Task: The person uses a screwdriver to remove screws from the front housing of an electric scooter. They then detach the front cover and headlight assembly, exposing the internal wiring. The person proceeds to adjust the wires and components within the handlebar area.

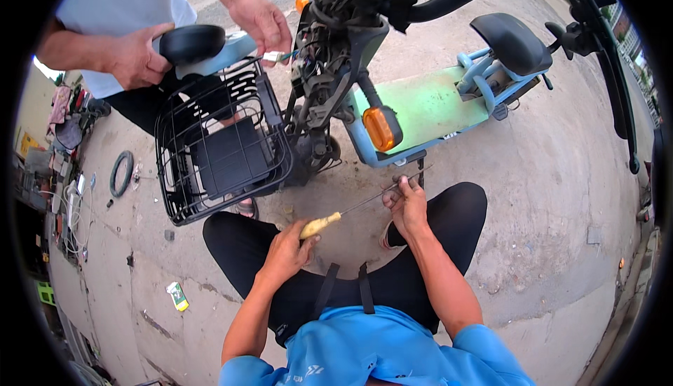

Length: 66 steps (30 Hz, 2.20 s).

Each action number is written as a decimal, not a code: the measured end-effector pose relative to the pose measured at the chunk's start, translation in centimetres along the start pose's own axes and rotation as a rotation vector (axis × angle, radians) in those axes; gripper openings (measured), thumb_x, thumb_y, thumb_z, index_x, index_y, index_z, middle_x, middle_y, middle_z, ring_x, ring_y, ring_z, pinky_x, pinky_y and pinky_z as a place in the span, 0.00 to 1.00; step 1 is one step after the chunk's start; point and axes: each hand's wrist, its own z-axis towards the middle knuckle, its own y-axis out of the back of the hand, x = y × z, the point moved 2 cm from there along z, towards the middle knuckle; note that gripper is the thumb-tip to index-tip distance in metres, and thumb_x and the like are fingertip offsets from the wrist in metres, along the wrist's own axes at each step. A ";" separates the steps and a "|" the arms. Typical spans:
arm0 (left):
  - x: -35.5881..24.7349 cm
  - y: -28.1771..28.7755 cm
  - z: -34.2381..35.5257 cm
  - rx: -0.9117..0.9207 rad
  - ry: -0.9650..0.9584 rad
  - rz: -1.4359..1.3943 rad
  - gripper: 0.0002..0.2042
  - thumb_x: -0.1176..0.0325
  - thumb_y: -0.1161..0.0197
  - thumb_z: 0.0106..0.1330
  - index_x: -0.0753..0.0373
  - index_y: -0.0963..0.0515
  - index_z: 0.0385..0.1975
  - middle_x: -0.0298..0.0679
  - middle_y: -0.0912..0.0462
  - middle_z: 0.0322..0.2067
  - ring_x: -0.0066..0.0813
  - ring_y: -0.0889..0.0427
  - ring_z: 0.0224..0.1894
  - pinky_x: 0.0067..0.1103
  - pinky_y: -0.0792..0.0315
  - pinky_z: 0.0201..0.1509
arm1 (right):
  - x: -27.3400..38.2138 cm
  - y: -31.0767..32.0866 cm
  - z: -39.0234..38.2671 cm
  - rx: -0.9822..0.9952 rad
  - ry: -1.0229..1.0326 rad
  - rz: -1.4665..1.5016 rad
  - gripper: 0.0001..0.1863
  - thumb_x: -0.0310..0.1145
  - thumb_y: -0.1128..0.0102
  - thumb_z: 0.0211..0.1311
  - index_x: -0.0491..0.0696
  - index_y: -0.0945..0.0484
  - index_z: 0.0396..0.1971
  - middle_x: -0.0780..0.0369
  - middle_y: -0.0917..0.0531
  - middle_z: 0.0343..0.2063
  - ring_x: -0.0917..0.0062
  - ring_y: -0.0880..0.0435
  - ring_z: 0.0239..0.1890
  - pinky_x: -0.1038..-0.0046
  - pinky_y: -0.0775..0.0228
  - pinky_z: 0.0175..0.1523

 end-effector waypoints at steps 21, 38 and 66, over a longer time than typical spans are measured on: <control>1.6 6.6 -8.1 -0.584 -0.149 -0.055 0.14 0.75 0.33 0.61 0.69 0.24 0.46 0.46 0.22 0.40 0.40 0.20 0.40 0.27 0.25 0.45 | -2.4 -9.8 -3.1 0.358 -0.190 0.022 0.11 0.36 0.45 0.72 0.43 0.25 0.42 0.58 0.17 0.39 0.74 0.18 0.36 0.72 0.24 0.42; -1.2 16.1 -13.2 -0.922 -0.303 0.182 0.15 0.73 0.33 0.60 0.70 0.20 0.46 0.49 0.22 0.37 0.40 0.22 0.40 0.27 0.27 0.40 | 1.3 -18.6 -3.9 0.518 -0.095 -0.258 0.17 0.41 0.46 0.73 0.41 0.25 0.45 0.59 0.19 0.31 0.76 0.19 0.28 0.76 0.28 0.33; -0.8 21.7 -11.1 -0.893 -0.304 0.274 0.13 0.76 0.39 0.64 0.76 0.24 0.46 0.54 0.25 0.40 0.39 0.25 0.42 0.28 0.28 0.45 | 2.8 -18.1 4.1 0.091 0.581 -0.798 0.13 0.29 0.35 0.65 0.39 0.23 0.46 0.65 0.18 0.36 0.85 0.23 0.38 0.79 0.29 0.47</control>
